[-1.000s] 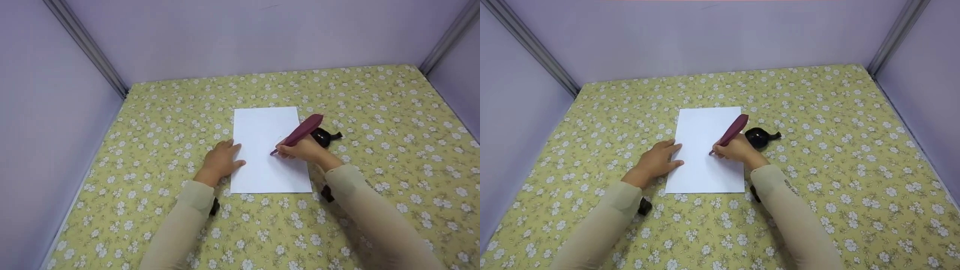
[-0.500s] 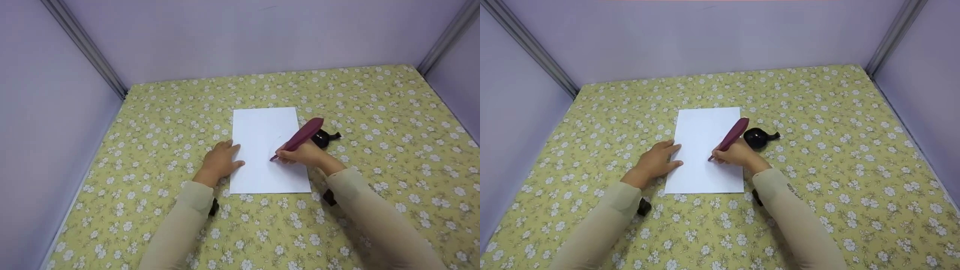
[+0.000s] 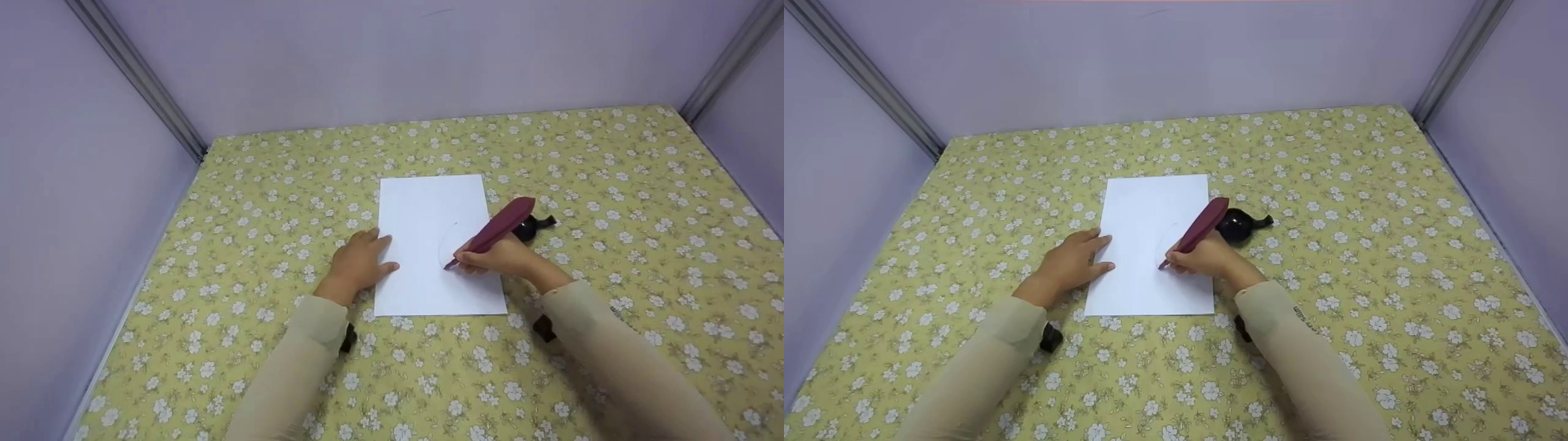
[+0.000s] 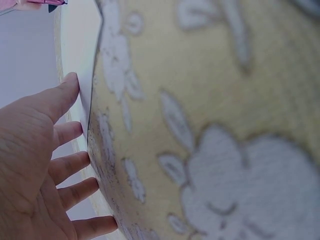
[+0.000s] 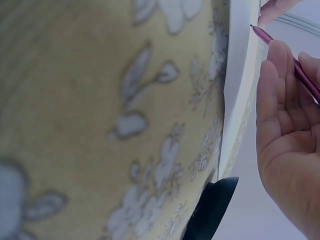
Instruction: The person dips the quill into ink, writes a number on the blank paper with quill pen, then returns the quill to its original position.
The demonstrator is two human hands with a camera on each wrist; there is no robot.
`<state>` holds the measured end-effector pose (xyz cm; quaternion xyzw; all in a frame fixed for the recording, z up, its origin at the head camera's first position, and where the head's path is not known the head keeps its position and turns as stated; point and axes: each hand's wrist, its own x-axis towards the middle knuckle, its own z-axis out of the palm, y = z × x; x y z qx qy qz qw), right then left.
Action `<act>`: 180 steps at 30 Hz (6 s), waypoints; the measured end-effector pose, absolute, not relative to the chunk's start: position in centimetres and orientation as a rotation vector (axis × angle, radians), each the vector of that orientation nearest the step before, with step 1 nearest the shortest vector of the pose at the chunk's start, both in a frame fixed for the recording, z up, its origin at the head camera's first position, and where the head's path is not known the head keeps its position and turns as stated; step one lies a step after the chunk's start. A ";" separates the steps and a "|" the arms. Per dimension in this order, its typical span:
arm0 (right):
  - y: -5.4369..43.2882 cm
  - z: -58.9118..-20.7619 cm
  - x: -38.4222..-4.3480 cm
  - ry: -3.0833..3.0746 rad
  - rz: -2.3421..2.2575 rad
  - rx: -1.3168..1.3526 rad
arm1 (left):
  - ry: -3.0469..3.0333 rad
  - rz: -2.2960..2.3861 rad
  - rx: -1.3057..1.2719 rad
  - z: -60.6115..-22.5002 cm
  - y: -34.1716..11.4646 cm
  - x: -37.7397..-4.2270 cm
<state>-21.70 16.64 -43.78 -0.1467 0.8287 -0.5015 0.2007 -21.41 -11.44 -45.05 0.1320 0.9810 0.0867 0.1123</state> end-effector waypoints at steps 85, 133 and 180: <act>20.0 -43.9 -22.6 2.478 -1.445 -0.090 | 2.894 0.241 0.391 -44.8 -11.5 -21.3; 15.9 -43.6 -23.4 2.458 -1.455 -0.140 | 2.889 0.260 0.386 -45.0 -11.4 -21.3; 15.2 -42.4 -23.0 2.413 -1.517 -0.356 | 2.901 0.203 0.390 -45.0 -11.3 -21.3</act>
